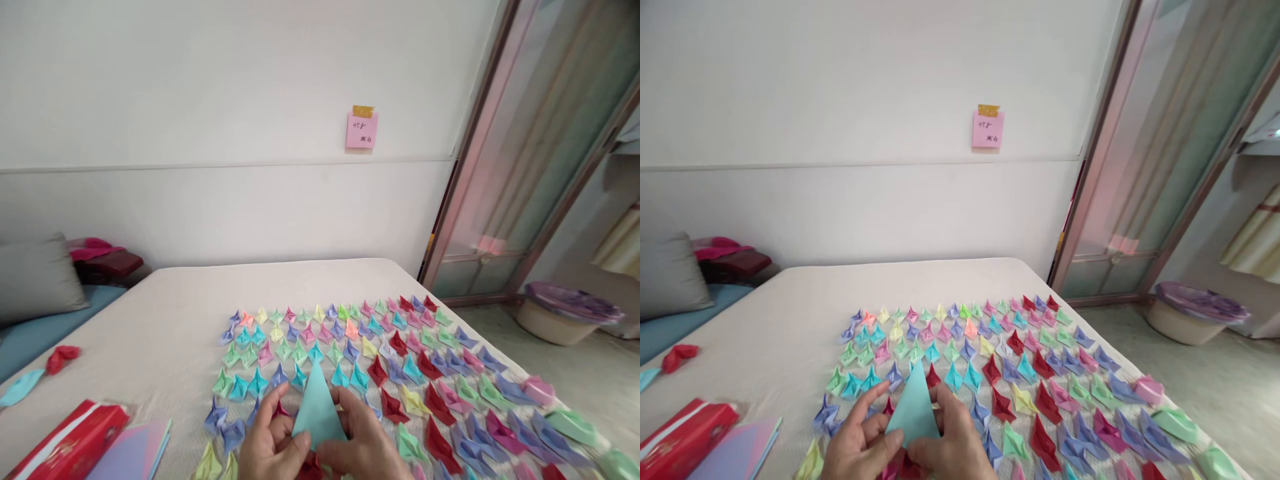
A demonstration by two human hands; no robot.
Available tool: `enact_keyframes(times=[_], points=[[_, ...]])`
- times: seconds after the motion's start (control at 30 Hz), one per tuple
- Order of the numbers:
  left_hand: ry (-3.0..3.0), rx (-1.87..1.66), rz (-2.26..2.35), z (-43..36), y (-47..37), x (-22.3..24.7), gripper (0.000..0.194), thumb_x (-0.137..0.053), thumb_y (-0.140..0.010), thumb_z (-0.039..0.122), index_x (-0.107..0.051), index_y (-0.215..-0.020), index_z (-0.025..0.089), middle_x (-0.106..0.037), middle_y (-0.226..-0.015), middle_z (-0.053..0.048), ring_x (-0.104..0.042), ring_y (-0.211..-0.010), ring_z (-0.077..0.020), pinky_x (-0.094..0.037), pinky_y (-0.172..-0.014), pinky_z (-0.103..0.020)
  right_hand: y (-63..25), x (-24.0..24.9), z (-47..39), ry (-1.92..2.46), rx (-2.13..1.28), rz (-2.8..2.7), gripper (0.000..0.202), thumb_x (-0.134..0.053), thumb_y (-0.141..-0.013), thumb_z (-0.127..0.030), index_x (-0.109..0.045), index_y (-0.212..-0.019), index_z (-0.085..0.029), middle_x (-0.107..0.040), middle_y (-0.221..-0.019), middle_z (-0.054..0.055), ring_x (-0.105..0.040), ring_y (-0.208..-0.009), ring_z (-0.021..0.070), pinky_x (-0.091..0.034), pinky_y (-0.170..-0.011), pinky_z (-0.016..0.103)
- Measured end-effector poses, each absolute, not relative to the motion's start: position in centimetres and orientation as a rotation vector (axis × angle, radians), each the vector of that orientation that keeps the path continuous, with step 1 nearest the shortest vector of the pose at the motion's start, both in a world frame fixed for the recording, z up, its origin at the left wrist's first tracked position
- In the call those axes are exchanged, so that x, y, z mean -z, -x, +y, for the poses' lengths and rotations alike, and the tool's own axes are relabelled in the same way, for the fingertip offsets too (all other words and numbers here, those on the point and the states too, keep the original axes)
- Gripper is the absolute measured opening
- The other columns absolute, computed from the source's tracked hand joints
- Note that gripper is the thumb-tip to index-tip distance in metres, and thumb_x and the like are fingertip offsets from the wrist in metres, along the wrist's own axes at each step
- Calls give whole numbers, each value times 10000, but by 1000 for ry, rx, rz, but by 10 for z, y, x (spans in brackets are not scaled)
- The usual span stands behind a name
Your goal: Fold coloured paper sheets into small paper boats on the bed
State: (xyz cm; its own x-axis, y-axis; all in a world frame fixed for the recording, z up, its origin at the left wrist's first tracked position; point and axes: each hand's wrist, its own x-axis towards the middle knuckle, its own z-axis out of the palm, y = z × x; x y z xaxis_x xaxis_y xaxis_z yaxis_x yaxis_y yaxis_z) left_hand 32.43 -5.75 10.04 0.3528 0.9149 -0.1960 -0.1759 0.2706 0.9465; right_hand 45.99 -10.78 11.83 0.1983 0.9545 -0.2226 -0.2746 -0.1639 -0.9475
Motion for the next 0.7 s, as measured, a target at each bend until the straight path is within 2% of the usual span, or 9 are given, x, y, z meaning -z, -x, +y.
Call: enact_keyframes(times=[0.2, 0.33, 0.47, 0.6, 0.7], points=[[-989, -921, 911, -53, -318, -108, 873, -809, -608, 297, -389, -1343, 85, -685, -552, 18, -589, -465, -165, -452, -499, -256, -463, -108, -107, 1309, -1266, -840, 272, -604, -575, -91, -533, -824, -174, -597, -504, -94, -445, -411, 59, -297, -402, 186], [-940, -973, 931, -47, -312, -113, 888, -828, -588, 319, -416, -1340, 89, -701, -581, 11, -618, -509, -179, -504, -545, -277, -469, -105, -109, 1257, -1255, -916, 295, -548, -562, -67, -525, -822, -202, -480, -477, -139, -428, -416, 61, -334, -416, 183], [-969, -948, 938, -45, -309, -116, 910, -830, -614, 342, -391, -1368, 83, -681, -551, 36, -598, -474, -149, -461, -489, -221, -472, -110, -111, 1289, -1273, -964, 312, -549, -554, -52, -517, -817, -218, -430, -468, -153, -400, -387, 57, -337, -381, 172], [-936, -965, 928, -43, -305, -120, 904, -854, -591, 352, -416, -1336, 88, -732, -624, -3, -659, -539, -185, -520, -579, -272, -477, -112, -113, 1328, -1264, -999, 278, -535, -588, -68, -529, -822, -217, -473, -451, -140, -353, -365, 46, -276, -361, 163], [-927, -1006, 980, -36, -297, -124, 838, -863, -603, 361, -463, -1303, 130, -707, -603, 33, -700, -631, -208, -541, -661, -288, -487, -111, -116, 1339, -1244, -992, 259, -556, -609, -98, -535, -838, -218, -492, -466, -126, -357, -371, 53, -271, -351, 167]])
